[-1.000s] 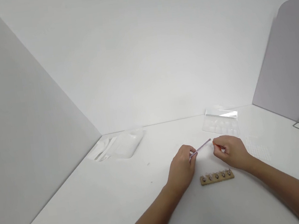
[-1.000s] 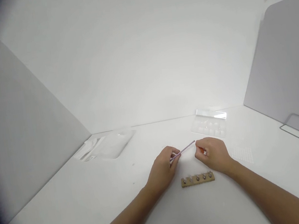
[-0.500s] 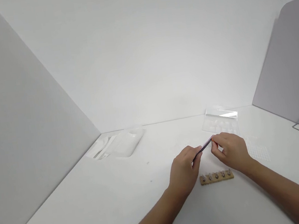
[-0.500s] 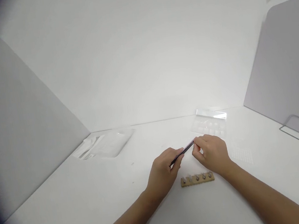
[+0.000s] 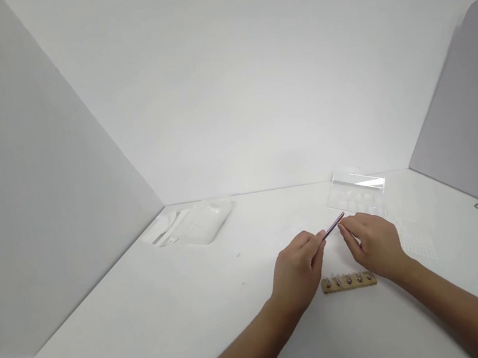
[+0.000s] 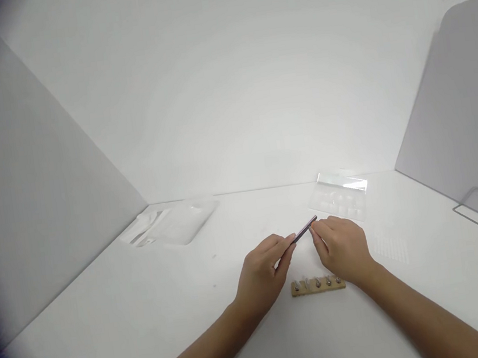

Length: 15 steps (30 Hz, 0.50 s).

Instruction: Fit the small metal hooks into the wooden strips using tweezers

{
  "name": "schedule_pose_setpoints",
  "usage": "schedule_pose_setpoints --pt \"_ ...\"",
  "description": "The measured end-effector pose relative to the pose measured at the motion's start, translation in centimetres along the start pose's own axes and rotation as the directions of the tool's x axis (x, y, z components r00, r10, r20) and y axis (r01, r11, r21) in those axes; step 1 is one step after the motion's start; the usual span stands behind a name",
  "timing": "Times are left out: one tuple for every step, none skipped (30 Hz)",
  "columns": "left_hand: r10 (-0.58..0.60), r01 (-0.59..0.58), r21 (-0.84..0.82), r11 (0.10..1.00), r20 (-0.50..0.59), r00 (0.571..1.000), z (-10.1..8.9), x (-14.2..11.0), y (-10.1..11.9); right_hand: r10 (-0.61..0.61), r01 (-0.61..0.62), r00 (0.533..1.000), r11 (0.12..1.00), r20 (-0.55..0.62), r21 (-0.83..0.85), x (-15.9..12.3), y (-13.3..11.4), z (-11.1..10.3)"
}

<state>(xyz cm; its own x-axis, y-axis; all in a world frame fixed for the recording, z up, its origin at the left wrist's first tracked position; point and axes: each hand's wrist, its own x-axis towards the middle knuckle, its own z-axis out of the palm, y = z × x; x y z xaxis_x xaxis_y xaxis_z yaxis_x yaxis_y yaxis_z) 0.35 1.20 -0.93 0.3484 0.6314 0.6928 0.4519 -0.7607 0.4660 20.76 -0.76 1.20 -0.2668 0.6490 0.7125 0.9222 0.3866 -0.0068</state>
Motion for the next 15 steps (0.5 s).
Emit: schedule_pose_setpoints --pt "-0.002 0.002 -0.001 1.000 -0.003 1.000 0.01 0.00 0.06 -0.021 0.021 1.000 1.000 0.003 0.002 0.03 -0.10 0.01" --pt "-0.005 0.005 -0.005 1.000 -0.002 1.000 0.01 0.02 0.12 -0.034 0.034 0.999 0.999 0.008 0.002 0.07 -0.16 0.03" --pt "-0.007 0.007 -0.015 1.000 -0.002 1.000 -0.01 0.04 0.20 -0.036 0.036 0.999 0.999 0.008 -0.002 0.11 -0.18 0.06" --pt "-0.009 0.009 -0.028 1.000 -0.003 1.000 -0.04 0.07 0.28 -0.021 0.021 1.000 1.000 0.003 -0.012 0.16 -0.14 0.09" --pt "-0.013 0.013 -0.043 0.999 -0.007 1.000 -0.08 0.11 0.36 0.004 -0.004 1.000 1.000 -0.006 -0.025 0.19 -0.06 0.14" --pt "-0.020 0.019 -0.055 0.998 -0.011 1.000 -0.11 0.15 0.43 0.026 -0.026 1.000 0.999 -0.009 -0.035 0.22 0.05 0.18" --pt "-0.028 0.027 -0.062 0.998 -0.015 1.000 -0.14 0.18 0.49 0.034 -0.034 0.999 0.999 -0.002 -0.033 0.24 0.18 0.24" --pt "-0.032 0.031 -0.066 0.997 -0.017 0.999 -0.16 0.21 0.53 0.029 -0.029 0.999 0.999 0.018 -0.021 0.25 0.29 0.29" --pt "-0.034 0.033 -0.069 0.997 -0.018 0.999 -0.17 0.24 0.56 0.014 -0.014 0.999 1.000 0.045 0.000 0.25 0.39 0.35" --pt "-0.034 0.032 -0.073 0.997 -0.020 0.999 -0.18 0.27 0.58 0.001 -0.002 0.998 1.000 0.068 0.017 0.25 0.45 0.42" --pt "-0.031 0.029 -0.079 0.997 -0.023 0.999 -0.18 0.29 0.59 0.001 -0.003 0.997 1.000 0.079 0.025 0.25 0.48 0.47" --pt "-0.027 0.025 -0.084 0.996 -0.028 0.999 -0.19 0.32 0.59 0.014 -0.016 0.997 1.000 0.078 0.024 0.27 0.49 0.53" --pt "-0.028 0.025 -0.086 0.996 -0.032 0.999 -0.21 0.36 0.59 0.033 -0.035 0.997 0.999 0.071 0.020 0.30 0.47 0.58" --pt "-0.032 0.029 -0.085 0.996 -0.033 0.999 -0.24 0.39 0.60 0.045 -0.046 0.997 0.999 0.070 0.021 0.34 0.43 0.62" --pt "-0.036 0.034 -0.082 0.996 -0.030 0.999 -0.27 0.43 0.61 0.043 -0.046 0.996 0.998 0.080 0.032 0.39 0.40 0.66"
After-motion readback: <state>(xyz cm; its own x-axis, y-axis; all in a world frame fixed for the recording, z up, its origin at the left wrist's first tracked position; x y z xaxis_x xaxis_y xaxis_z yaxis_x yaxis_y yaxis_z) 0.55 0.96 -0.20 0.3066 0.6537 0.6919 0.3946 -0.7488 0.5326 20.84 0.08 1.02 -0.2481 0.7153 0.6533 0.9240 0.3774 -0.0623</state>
